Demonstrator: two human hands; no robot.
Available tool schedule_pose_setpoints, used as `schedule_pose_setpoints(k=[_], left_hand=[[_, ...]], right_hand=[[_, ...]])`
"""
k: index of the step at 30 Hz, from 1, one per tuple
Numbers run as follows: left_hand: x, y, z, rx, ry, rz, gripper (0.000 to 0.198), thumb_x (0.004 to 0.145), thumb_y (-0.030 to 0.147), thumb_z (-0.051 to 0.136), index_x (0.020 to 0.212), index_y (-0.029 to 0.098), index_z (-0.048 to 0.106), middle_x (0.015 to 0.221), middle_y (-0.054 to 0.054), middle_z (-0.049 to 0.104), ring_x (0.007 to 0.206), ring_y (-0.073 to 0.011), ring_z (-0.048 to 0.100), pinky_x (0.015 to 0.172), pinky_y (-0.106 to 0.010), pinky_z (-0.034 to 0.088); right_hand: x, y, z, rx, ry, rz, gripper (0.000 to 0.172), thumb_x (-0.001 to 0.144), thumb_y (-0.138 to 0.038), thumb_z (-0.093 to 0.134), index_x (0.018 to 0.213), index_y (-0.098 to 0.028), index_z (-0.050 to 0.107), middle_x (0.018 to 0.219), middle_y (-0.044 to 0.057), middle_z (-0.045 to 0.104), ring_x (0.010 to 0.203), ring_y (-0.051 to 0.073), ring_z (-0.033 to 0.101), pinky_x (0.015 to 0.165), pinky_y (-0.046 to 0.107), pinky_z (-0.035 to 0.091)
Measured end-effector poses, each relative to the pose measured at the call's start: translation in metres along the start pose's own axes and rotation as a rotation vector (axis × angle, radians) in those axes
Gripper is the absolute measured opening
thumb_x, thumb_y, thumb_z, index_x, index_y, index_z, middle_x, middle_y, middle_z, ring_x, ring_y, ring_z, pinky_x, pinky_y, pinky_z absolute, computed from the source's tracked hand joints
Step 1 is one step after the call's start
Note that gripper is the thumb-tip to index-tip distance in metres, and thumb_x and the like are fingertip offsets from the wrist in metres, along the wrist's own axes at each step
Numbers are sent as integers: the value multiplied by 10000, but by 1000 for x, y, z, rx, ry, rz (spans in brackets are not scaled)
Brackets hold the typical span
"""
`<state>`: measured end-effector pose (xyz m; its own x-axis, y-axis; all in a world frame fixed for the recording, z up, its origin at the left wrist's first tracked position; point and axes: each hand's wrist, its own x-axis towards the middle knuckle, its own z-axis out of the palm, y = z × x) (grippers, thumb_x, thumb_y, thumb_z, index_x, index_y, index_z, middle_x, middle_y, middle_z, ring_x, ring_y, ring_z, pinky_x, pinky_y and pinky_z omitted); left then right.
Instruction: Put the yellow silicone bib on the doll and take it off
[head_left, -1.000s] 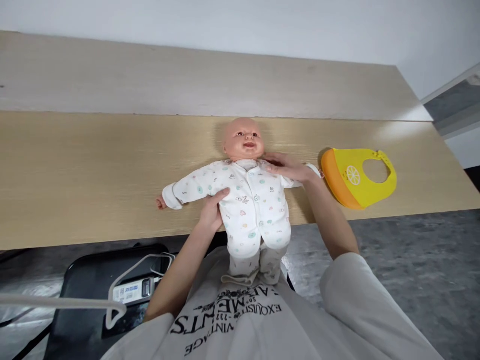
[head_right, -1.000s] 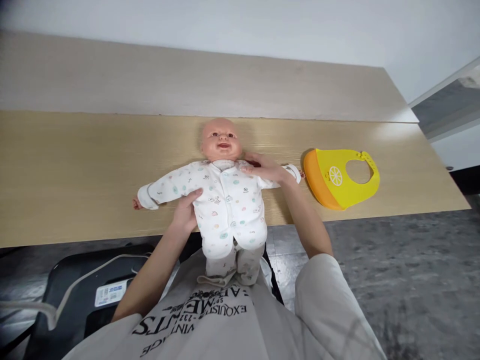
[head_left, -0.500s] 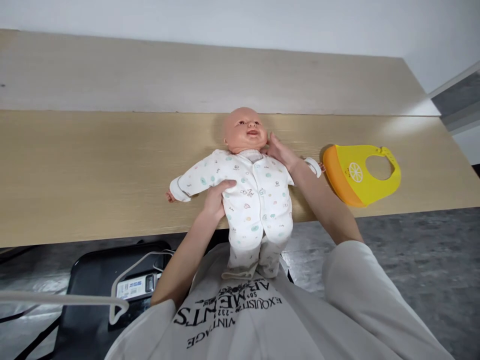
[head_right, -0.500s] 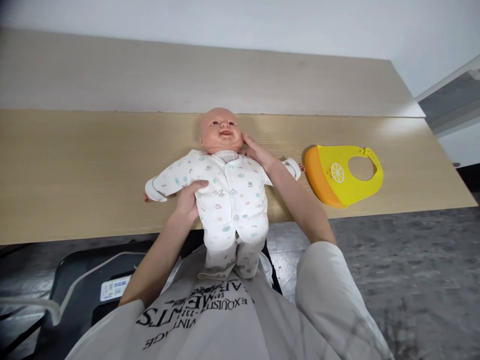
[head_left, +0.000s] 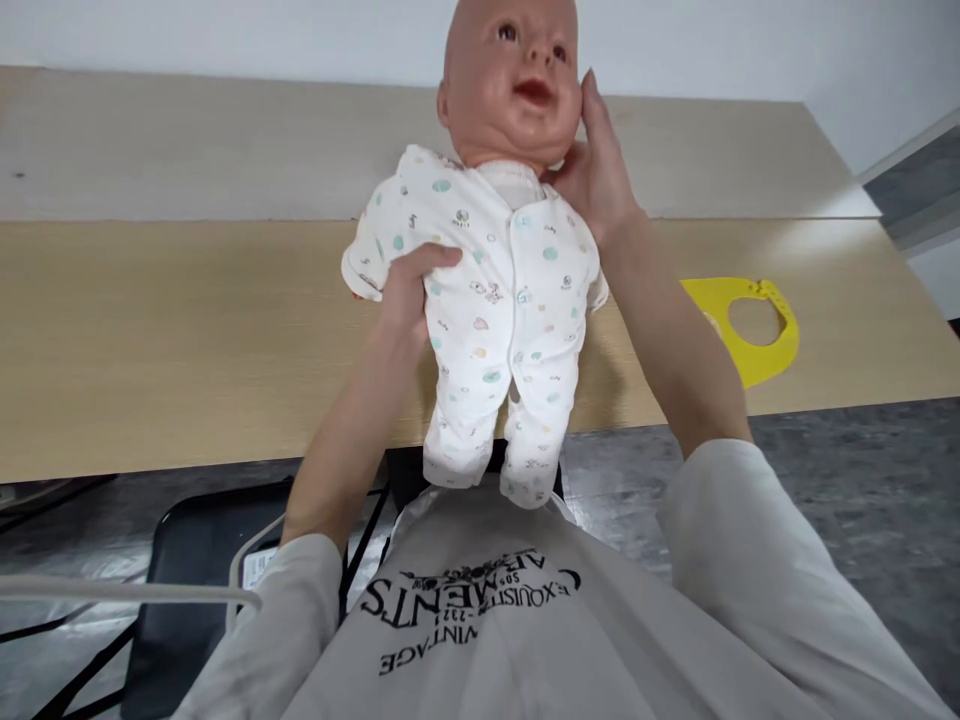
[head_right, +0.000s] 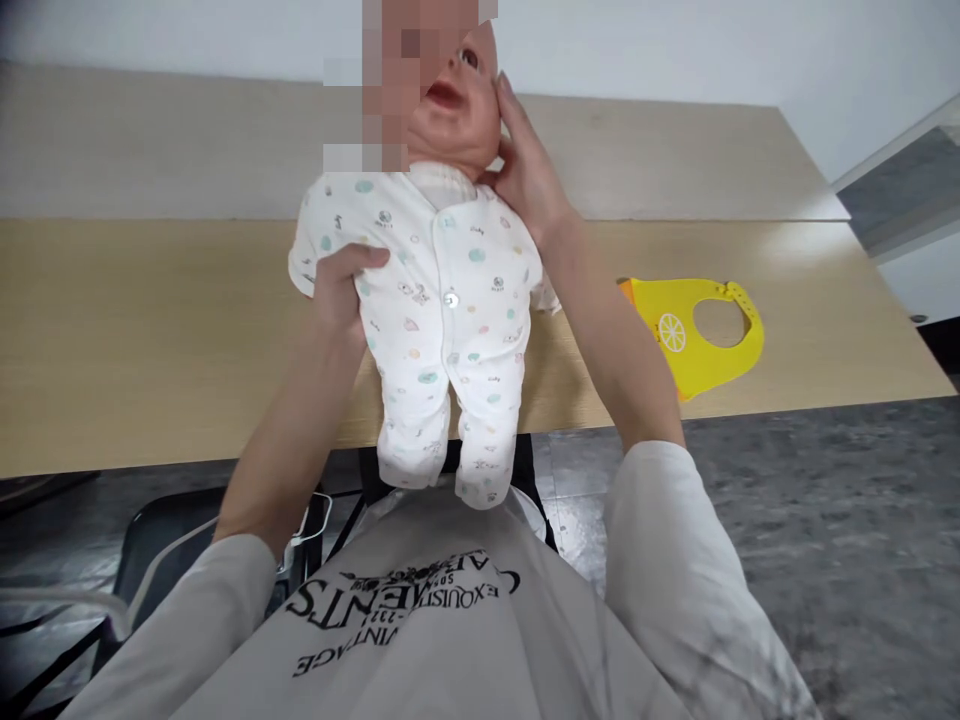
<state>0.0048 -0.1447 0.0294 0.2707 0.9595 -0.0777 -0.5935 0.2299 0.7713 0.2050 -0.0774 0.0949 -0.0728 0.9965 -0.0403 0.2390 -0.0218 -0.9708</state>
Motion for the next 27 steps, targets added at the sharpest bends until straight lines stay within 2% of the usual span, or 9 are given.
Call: schedule_pose_setpoints(k=[3, 6, 9, 12, 16, 19, 23, 25, 27], left_hand=[[15, 13, 4, -5, -10, 58, 313, 791, 70, 510, 1072, 73, 648, 1032, -51, 676, 1248, -342, 583, 1047, -548, 466], [26, 18, 1, -28, -53, 86, 348, 798, 25, 484, 1107, 56, 641, 1079, -69, 701, 1272, -346, 565, 1035, -511, 490], [32, 18, -8, -46, -29, 66, 298, 819, 21, 467, 1050, 55, 651, 1037, -74, 721, 1223, -322, 610, 1012, -469, 518], [39, 18, -15, -36, 2, 19, 258, 849, 22, 469, 1039, 40, 641, 1088, -77, 719, 1199, -313, 624, 1009, -460, 512], [56, 22, -19, -12, 65, -4, 235, 849, 24, 473, 1024, 45, 627, 1151, -75, 704, 1196, -312, 623, 1004, -445, 515], [77, 26, -23, 59, 56, -13, 237, 853, 45, 458, 1041, 25, 601, 1188, -87, 685, 1185, -321, 623, 998, -448, 510], [109, 24, -38, 82, 99, 4, 192, 837, 92, 495, 996, 45, 593, 1081, -104, 694, 1136, -335, 653, 967, -548, 524], [122, 20, -48, 75, 118, -9, 161, 782, 116, 578, 940, 108, 608, 1018, -94, 703, 1089, -308, 667, 961, -551, 547], [132, 15, -58, 73, 135, -23, 164, 734, 137, 625, 897, 153, 618, 963, -79, 701, 1022, -276, 669, 954, -526, 566]], right_hand=[[13, -12, -2, 314, -64, 19, 717, 1026, -616, 93, 1194, -115, 577, 828, 18, 596, 1004, 151, 622, 960, 359, 560], [27, -11, -1, 479, -127, -5, 673, 1041, -592, 145, 1219, -86, 553, 855, 21, 583, 955, 135, 634, 946, 313, 562], [41, -2, 2, 537, -187, 12, 694, 1043, -601, 128, 1307, -80, 502, 844, 21, 569, 866, 126, 626, 933, 314, 569], [52, 6, 6, 492, -227, 46, 748, 1005, -663, 115, 1384, -98, 426, 804, 5, 559, 792, 128, 601, 916, 339, 578], [68, 6, 12, 551, -222, 104, 863, 851, -785, 99, 1385, -176, 396, 805, -28, 580, 748, 97, 567, 934, 300, 572], [84, 5, 15, 673, -205, 119, 914, 766, -833, 68, 1330, -200, 411, 891, -34, 625, 810, 66, 567, 959, 252, 562], [116, 17, 18, 734, -165, 138, 726, 901, -774, 243, 1242, -167, 445, 803, -29, 571, 838, 72, 591, 948, 281, 567], [134, 29, 18, 742, -172, 127, 613, 964, -699, 329, 1213, -150, 443, 801, -24, 556, 806, 92, 602, 910, 319, 576], [152, 42, 20, 698, -180, 132, 581, 991, -667, 307, 1211, -144, 429, 824, -14, 556, 774, 107, 612, 849, 329, 583]])
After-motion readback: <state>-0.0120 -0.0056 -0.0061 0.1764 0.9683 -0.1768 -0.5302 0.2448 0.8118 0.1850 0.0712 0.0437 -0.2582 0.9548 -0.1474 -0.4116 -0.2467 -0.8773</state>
